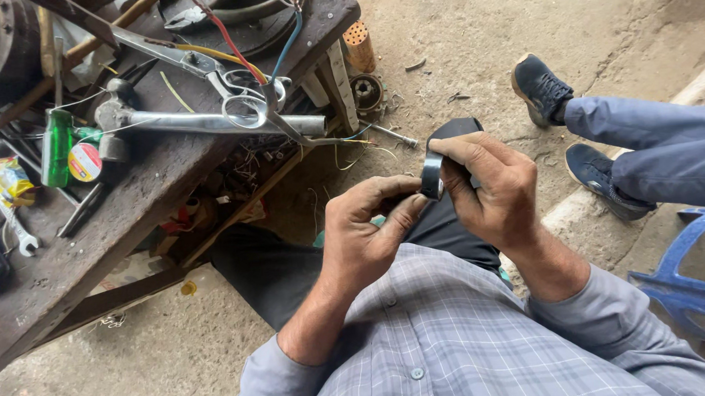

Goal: The person sits on the ground at a low workbench and splices electrical wires. They strip insulation from the wire ends by hand, twist the exposed conductors together, trim with pliers and scissors, and wrap the joint with electrical tape.

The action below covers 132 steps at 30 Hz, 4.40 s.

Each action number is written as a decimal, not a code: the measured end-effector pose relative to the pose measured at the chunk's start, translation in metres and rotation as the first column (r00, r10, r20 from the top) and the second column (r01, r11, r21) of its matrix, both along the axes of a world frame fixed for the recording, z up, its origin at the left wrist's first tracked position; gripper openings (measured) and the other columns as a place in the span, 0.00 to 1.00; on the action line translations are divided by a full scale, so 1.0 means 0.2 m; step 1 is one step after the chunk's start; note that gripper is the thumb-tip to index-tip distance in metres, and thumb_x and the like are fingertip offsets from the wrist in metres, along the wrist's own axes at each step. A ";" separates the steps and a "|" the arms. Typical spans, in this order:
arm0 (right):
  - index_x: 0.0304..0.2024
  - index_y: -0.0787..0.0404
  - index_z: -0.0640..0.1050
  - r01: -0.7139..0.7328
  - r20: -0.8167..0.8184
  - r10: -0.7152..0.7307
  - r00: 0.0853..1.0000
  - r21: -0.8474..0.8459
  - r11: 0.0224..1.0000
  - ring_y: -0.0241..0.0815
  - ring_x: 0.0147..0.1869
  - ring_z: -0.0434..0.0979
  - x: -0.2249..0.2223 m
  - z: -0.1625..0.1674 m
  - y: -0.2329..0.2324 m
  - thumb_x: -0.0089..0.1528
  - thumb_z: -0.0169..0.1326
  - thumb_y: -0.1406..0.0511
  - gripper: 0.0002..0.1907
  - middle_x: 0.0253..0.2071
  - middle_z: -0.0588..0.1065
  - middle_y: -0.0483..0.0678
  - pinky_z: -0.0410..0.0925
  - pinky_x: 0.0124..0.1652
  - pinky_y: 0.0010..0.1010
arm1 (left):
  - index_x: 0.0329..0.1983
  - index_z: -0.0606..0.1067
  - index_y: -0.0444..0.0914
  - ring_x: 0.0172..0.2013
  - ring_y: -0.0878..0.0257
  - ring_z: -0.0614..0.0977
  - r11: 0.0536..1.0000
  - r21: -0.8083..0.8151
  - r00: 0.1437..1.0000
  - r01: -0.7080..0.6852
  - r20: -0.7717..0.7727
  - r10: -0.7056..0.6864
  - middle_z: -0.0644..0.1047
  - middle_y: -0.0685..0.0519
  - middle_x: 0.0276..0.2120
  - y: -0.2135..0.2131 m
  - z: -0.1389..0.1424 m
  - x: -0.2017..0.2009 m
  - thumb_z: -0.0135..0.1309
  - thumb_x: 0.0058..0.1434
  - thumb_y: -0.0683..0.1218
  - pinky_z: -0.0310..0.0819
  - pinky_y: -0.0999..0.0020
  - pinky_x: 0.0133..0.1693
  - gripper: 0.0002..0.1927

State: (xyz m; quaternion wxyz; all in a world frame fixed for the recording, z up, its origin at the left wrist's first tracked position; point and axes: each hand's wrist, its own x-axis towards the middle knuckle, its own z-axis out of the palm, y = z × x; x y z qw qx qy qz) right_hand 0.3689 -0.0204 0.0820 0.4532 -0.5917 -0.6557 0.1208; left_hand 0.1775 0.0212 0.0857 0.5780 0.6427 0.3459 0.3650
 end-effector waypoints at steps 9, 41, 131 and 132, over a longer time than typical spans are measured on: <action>0.50 0.66 0.79 0.024 0.249 -0.029 0.968 0.024 0.999 0.52 0.38 0.81 -0.03 0.01 -0.01 0.63 0.62 0.73 0.13 0.39 0.79 0.54 0.73 0.37 0.39 | 0.37 0.77 0.36 0.28 0.64 0.79 0.967 0.235 0.970 -0.102 -0.194 0.150 0.77 0.52 0.28 0.00 -0.01 0.01 0.60 0.62 0.42 0.74 0.69 0.32 0.05; 0.55 0.71 0.76 -0.802 -0.951 0.221 0.218 -0.046 0.595 0.39 0.42 0.78 0.04 -0.19 0.16 0.68 0.56 0.65 0.17 0.44 0.79 0.52 0.73 0.41 0.30 | 0.46 0.78 0.41 0.46 0.52 0.79 0.617 0.768 0.973 -0.171 0.033 0.229 0.77 0.53 0.44 0.16 0.12 -0.22 0.61 0.62 0.41 0.75 0.60 0.52 0.10; 0.59 0.68 0.77 -0.205 -0.682 0.132 0.719 -0.027 0.978 0.36 0.52 0.78 0.17 -0.13 0.59 0.70 0.55 0.68 0.15 0.51 0.79 0.49 0.75 0.46 0.30 | 0.70 0.69 0.42 0.65 0.41 0.68 0.649 0.761 0.763 -0.008 -0.415 0.496 0.69 0.39 0.66 1.02 -0.34 -0.25 0.62 0.61 0.52 0.64 0.50 0.61 0.33; 0.58 0.68 0.77 -0.201 -0.681 0.137 0.719 -0.016 0.979 0.36 0.51 0.78 0.18 -0.10 0.61 0.70 0.55 0.68 0.15 0.51 0.79 0.49 0.75 0.46 0.30 | 0.69 0.69 0.43 0.63 0.40 0.67 0.657 0.752 0.746 0.057 -0.470 0.472 0.68 0.39 0.65 1.04 -0.33 -0.21 0.63 0.58 0.54 0.63 0.49 0.59 0.36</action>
